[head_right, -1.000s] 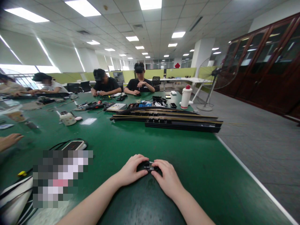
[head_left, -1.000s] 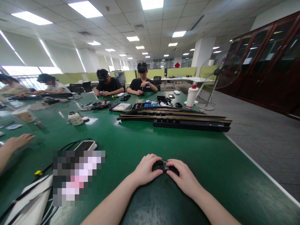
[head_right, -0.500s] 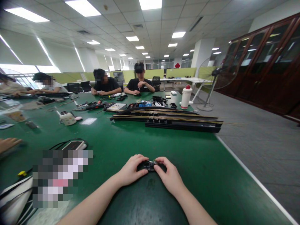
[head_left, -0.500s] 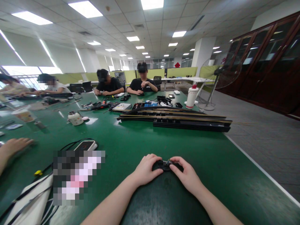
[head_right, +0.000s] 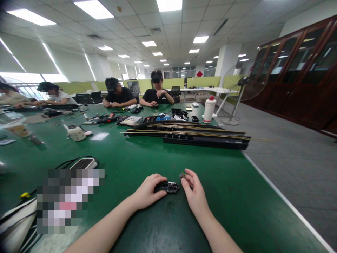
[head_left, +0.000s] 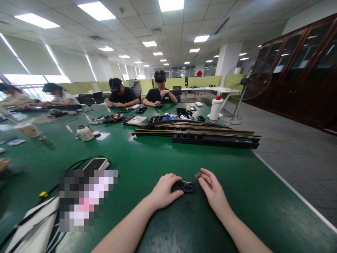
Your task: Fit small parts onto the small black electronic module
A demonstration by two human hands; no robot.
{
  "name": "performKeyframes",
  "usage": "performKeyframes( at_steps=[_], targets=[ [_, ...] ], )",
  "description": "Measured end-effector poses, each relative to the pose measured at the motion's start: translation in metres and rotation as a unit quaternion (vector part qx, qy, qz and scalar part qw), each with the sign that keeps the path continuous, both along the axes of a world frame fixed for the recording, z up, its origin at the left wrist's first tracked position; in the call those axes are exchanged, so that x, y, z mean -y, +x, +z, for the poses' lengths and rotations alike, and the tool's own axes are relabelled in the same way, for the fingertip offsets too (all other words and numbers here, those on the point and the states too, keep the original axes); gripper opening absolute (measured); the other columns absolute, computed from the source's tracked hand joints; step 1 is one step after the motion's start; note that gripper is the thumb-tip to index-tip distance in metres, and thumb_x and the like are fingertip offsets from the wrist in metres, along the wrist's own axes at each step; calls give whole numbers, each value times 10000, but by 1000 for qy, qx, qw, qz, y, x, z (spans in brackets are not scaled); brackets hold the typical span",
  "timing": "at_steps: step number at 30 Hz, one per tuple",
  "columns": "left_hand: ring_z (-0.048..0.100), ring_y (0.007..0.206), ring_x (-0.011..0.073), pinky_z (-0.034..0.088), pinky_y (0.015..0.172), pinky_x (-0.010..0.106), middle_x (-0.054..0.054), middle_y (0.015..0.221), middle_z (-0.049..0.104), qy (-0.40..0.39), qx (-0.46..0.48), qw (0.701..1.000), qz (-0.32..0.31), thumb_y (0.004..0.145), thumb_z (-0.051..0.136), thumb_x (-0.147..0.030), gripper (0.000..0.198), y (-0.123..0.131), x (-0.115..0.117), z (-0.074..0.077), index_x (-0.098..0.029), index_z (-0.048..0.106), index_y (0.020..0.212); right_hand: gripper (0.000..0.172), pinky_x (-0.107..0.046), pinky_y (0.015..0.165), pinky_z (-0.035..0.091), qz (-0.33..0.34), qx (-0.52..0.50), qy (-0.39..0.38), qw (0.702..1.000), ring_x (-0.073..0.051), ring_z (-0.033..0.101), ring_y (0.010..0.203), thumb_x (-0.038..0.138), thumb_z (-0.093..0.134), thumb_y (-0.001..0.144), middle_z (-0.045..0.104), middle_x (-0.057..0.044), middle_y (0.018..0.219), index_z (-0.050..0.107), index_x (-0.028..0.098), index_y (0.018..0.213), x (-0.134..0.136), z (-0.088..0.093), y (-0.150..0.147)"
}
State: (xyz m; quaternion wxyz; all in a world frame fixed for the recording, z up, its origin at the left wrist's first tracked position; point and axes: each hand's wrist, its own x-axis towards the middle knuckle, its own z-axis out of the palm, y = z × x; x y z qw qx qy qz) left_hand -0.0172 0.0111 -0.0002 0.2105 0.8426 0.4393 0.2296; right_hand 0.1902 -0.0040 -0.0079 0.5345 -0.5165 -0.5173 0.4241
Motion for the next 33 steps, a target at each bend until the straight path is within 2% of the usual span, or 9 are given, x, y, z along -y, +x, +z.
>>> performKeyframes(
  at_steps=[5,14,33],
  targets=[
    [518,1012,227,408,897,352,45,1075,591,-3,-7,1000,1,772,656,-318,406,0,1,1,-222,556,1153,544,-458,967,431,-36,-35,2,999,-261,609,1045,565,601,703,658,-125,1093,523,201,1099,-1,0,0],
    [520,1001,227,406,890,352,46,1061,594,2,-2,1000,3,770,655,-319,393,0,0,-1,-220,562,1139,475,-457,938,448,-94,-74,9,993,-262,627,979,517,641,686,681,-102,1013,591,195,1030,0,3,0],
    [519,1002,222,405,890,348,41,1065,591,-1,-5,1000,3,769,655,-321,395,0,0,0,-227,557,1140,522,-467,948,440,-89,-83,-6,993,-269,628,976,555,659,647,682,-110,995,588,184,1007,2,6,0]
  ],
)
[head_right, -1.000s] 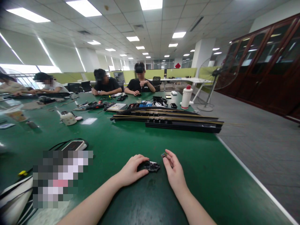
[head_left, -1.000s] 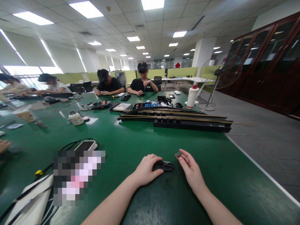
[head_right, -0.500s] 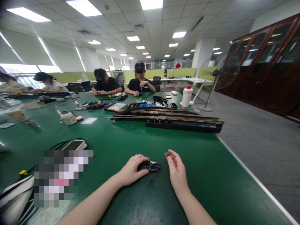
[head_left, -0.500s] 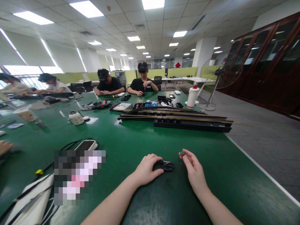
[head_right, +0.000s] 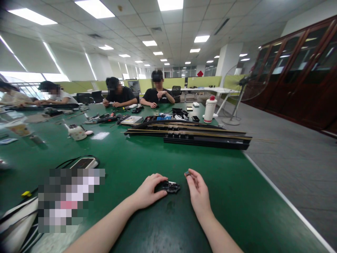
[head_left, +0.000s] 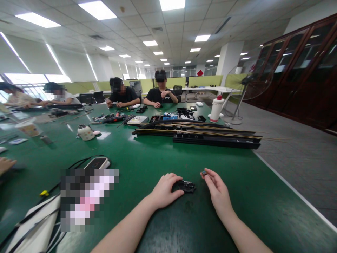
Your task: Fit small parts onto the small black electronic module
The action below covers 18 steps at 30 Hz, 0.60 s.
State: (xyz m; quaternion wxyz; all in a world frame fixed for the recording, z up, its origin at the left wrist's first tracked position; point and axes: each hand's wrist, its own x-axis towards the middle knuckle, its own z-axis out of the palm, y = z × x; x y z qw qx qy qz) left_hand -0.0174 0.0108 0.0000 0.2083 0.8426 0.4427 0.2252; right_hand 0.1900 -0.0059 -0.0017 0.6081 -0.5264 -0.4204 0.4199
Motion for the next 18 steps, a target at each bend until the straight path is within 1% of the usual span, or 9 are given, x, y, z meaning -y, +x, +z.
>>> performKeyframes(
  at_steps=[8,14,18],
  targets=[
    [523,986,221,408,876,344,35,1049,596,-2,0,1000,3,766,660,-318,389,1,0,1,-229,563,1132,476,-454,908,473,8,28,17,999,-267,642,956,531,673,652,694,-114,986,591,196,980,-3,-6,-1],
    [518,999,219,403,889,344,39,1059,593,-1,2,1000,-3,768,655,-317,391,0,0,1,-228,560,1136,399,-457,927,454,70,101,27,992,-257,639,960,488,635,712,698,-108,988,606,196,982,-2,-10,-1],
    [515,997,224,403,888,352,43,1056,593,-2,1,1000,-3,763,658,-319,399,0,0,0,-228,558,1139,333,-442,928,453,98,172,38,980,-240,626,964,426,605,754,687,-87,1011,634,211,1006,4,-7,-3]
  ],
)
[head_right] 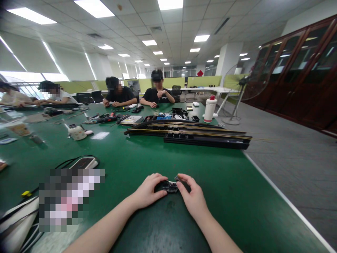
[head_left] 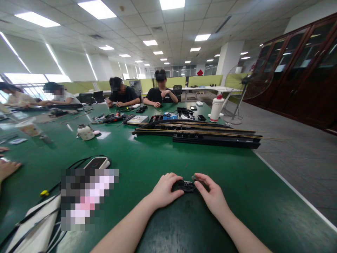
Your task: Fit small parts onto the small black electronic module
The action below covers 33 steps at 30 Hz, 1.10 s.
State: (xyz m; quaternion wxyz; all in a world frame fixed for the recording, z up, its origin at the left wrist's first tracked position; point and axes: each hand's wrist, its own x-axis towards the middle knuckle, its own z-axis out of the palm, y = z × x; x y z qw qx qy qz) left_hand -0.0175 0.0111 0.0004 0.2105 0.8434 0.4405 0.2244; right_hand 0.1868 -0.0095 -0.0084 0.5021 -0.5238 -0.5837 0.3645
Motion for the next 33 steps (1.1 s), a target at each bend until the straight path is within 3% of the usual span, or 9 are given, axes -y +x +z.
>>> performKeyframes(
  at_steps=[7,15,22,27,33],
  targets=[
    [517,990,225,407,885,356,48,1060,593,-1,1,1000,-4,769,657,-327,394,0,0,1,-226,558,1136,204,-429,935,443,51,111,70,990,-232,588,1009,324,576,797,671,-64,1022,664,248,965,7,10,-4],
    [524,998,226,402,890,354,45,1077,595,3,-1,1000,-5,757,674,-330,396,0,-1,-3,-235,568,1126,204,-484,988,364,110,294,88,945,-256,531,1116,243,561,811,652,-48,1135,660,268,987,9,8,-4],
    [523,995,226,410,889,359,51,1077,590,6,8,1000,-2,760,673,-320,404,0,-1,-4,-222,566,1137,223,-462,974,379,111,278,62,952,-246,556,1092,250,580,788,659,-51,1127,661,264,994,8,9,-3],
    [510,1028,232,409,911,371,60,1107,570,2,13,1000,-1,780,645,-309,400,0,0,-3,-226,554,1161,375,-446,971,394,87,225,35,970,-250,569,1069,239,620,729,655,-58,1131,616,249,1103,8,9,-2],
    [507,1050,229,407,935,382,68,1124,563,3,15,1000,3,825,586,-278,406,0,-1,-4,-220,511,1220,365,-432,979,399,70,221,21,972,-244,553,1091,254,551,775,637,-72,1154,596,233,1137,8,11,-4]
  ],
)
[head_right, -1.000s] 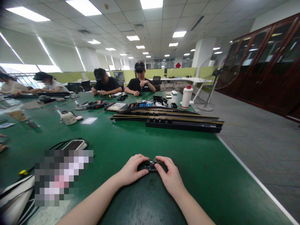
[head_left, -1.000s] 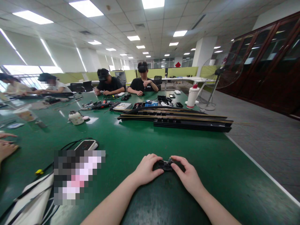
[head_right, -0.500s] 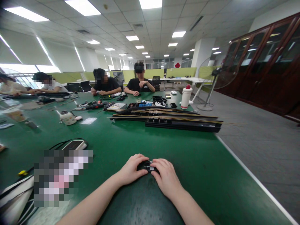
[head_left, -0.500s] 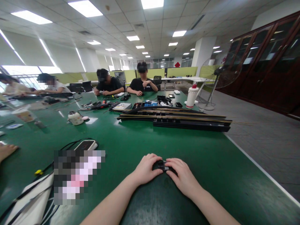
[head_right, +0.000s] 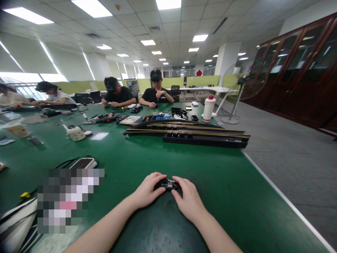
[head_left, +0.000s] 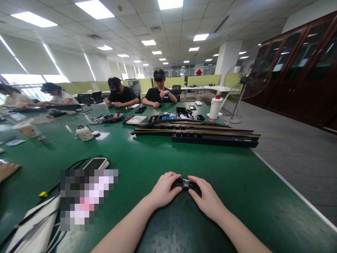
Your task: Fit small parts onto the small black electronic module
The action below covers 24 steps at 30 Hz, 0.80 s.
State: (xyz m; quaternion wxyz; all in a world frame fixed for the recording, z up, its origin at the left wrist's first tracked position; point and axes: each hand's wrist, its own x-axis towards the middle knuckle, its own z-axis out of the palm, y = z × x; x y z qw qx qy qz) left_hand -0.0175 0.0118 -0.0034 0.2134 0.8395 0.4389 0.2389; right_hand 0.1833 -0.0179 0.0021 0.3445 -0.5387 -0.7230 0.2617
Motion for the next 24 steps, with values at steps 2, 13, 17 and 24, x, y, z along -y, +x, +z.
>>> performKeyframes(
  at_steps=[2,13,17,24],
  targets=[
    [507,1058,228,406,940,384,68,1130,564,0,2,1000,2,837,570,-285,398,0,0,0,-225,508,1225,351,-432,975,403,-1,3,-2,1000,-244,555,1088,262,534,788,640,-72,1147,600,233,1131,0,1,0],
    [493,1100,230,391,973,389,75,1181,557,-1,11,1000,6,821,588,-289,427,0,0,-1,-214,504,1233,325,-431,961,414,-7,-9,-1,1000,-244,570,1063,271,532,790,656,-74,1116,617,228,1100,0,1,-1],
    [503,1072,234,402,953,393,72,1148,572,-4,6,1000,5,818,589,-297,416,0,-1,-1,-221,516,1221,328,-426,965,413,-6,-3,-2,1000,-240,568,1066,271,527,794,651,-77,1122,613,220,1107,0,0,0],
    [509,1053,231,408,938,381,69,1128,578,0,-1,1000,3,828,578,-304,391,1,0,1,-222,526,1207,328,-432,970,411,-5,9,0,1000,-244,562,1077,286,514,810,643,-80,1134,605,220,1118,0,-2,0]
  ],
)
